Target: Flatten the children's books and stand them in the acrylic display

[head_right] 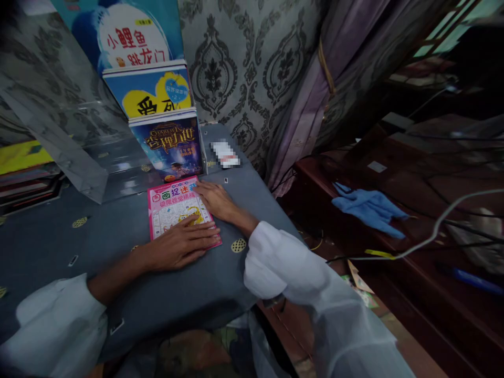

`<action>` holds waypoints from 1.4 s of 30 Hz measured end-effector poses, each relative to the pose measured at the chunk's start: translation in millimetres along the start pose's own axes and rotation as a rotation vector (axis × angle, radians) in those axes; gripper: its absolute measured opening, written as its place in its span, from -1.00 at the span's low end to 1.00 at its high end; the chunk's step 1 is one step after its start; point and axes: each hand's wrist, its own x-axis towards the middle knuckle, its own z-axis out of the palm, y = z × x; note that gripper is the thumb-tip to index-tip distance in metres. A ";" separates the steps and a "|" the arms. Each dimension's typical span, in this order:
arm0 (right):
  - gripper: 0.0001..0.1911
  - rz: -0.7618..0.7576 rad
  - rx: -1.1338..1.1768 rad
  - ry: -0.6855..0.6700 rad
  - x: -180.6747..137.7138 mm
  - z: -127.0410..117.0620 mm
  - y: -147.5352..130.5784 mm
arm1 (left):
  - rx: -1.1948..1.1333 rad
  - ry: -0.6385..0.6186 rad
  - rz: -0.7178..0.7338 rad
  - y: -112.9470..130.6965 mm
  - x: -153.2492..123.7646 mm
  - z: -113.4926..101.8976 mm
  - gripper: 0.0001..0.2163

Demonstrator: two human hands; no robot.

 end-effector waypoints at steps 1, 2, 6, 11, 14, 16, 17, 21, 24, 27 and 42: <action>-0.59 -0.005 -0.005 -0.007 -5.5 -0.7 -3.1 | -0.001 0.003 0.003 0.1 0.1 -0.4 -0.63; -0.59 -0.009 -0.011 -0.012 -11.5 -1.5 -6.2 | -0.001 0.008 0.008 0.3 0.3 -0.9 -0.64; -0.59 -0.027 -0.019 -0.009 -38.8 -6.0 -16.4 | 0.014 0.051 0.035 1.4 0.1 -2.7 -0.66; -0.57 -0.041 -0.001 -0.008 -72.7 -10.9 -27.8 | 0.097 0.139 0.061 4.2 -2.3 0.1 -0.69; -0.53 -0.053 0.005 -0.017 -90.7 -13.8 -36.0 | 0.160 0.160 0.072 5.6 -3.6 3.7 -0.70; -0.50 -0.066 -0.006 -0.022 -100.5 -16.4 -41.6 | 0.204 0.165 0.084 6.9 -4.3 5.3 -0.71; -0.49 -0.070 -0.016 -0.028 -104.4 -17.7 -44.1 | 0.226 0.168 0.089 7.8 -5.1 5.6 -0.72; -0.46 -0.063 -0.057 -0.064 -112.3 -22.1 -50.6 | 0.279 0.162 0.079 13.3 -14.4 4.1 -0.72; -0.48 -0.059 -0.071 -0.074 -112.4 -23.2 -51.8 | 0.278 0.136 0.050 17.9 -31.7 2.0 -0.69; -0.50 -0.070 -0.077 -0.078 -111.4 -23.1 -51.7 | 0.270 0.123 0.018 22.6 -56.8 0.0 -0.67; -0.41 -0.270 -0.100 -0.172 -105.9 13.7 -122.8 | 0.229 0.254 -0.150 45.7 -113.6 -11.7 -0.70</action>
